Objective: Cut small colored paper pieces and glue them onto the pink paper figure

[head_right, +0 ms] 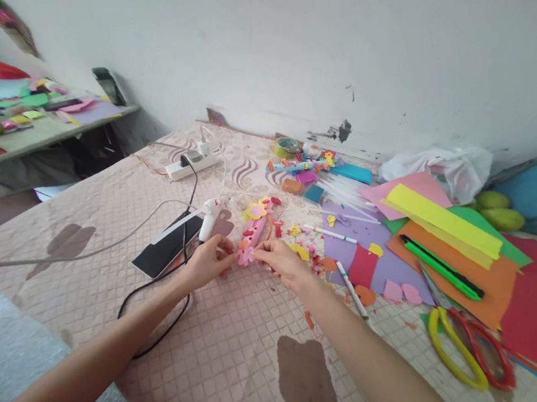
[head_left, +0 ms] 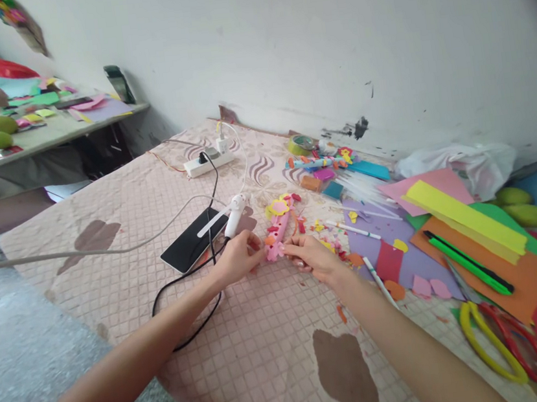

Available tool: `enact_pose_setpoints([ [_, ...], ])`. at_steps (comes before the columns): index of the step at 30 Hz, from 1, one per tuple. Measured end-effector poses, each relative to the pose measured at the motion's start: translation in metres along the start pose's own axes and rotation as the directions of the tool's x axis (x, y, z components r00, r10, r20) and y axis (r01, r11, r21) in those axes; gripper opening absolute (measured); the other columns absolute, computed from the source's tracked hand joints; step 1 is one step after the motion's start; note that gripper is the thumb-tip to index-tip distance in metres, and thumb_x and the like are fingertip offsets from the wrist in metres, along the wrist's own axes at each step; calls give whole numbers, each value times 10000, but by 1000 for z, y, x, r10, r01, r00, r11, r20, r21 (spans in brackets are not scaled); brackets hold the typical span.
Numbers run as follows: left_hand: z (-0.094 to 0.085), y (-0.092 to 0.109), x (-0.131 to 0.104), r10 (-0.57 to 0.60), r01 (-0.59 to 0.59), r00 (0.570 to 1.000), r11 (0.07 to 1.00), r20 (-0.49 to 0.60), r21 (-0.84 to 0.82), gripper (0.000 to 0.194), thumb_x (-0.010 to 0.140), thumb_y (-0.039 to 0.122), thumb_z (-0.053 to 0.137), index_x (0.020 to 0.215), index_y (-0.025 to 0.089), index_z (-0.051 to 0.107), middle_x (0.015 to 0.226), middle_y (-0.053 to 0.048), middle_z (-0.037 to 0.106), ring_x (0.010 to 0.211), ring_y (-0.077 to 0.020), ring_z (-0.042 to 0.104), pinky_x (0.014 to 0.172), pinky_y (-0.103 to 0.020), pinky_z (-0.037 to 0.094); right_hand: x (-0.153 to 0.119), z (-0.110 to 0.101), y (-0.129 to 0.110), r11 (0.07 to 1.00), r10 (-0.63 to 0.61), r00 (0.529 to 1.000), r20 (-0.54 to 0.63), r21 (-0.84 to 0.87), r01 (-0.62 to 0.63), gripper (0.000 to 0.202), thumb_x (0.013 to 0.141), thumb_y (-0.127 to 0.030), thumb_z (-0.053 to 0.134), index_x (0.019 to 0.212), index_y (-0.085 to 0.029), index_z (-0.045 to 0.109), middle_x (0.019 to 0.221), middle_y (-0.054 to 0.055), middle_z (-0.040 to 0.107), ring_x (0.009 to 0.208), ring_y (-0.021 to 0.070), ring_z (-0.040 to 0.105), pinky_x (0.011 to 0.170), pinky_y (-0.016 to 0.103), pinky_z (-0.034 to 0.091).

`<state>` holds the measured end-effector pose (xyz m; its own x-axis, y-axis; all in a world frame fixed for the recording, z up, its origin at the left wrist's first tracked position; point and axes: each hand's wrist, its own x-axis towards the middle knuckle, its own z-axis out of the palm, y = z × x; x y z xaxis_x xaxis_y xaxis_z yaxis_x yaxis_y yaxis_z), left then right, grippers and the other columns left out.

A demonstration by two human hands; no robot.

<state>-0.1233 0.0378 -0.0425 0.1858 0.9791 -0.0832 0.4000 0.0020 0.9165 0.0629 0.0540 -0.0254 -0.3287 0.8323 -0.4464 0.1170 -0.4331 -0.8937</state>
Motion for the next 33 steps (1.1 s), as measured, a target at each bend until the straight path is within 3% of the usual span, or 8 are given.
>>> enact_pose_setpoints([
  [9, 0, 1, 1, 1, -1, 1000, 1000, 4, -29, 214, 738, 335, 597, 801, 177, 467, 656, 10, 591, 454, -103, 572, 374, -190, 421, 7, 7, 7, 998, -17, 999, -29, -61, 15, 243, 610, -334, 676, 590, -178, 490, 426, -97, 367, 348, 29, 252, 342, 172, 86],
  [33, 1, 4, -1, 15, -14, 1000, 998, 11, -57, 163, 749, 287, 566, 816, 166, 481, 682, 0, 600, 483, -102, 583, 420, -200, 435, 8, 12, 6, 994, -31, 998, -61, -109, 24, 233, 624, -311, 654, 569, -182, 468, 413, -92, 369, 330, 25, 261, 339, 179, 85],
])
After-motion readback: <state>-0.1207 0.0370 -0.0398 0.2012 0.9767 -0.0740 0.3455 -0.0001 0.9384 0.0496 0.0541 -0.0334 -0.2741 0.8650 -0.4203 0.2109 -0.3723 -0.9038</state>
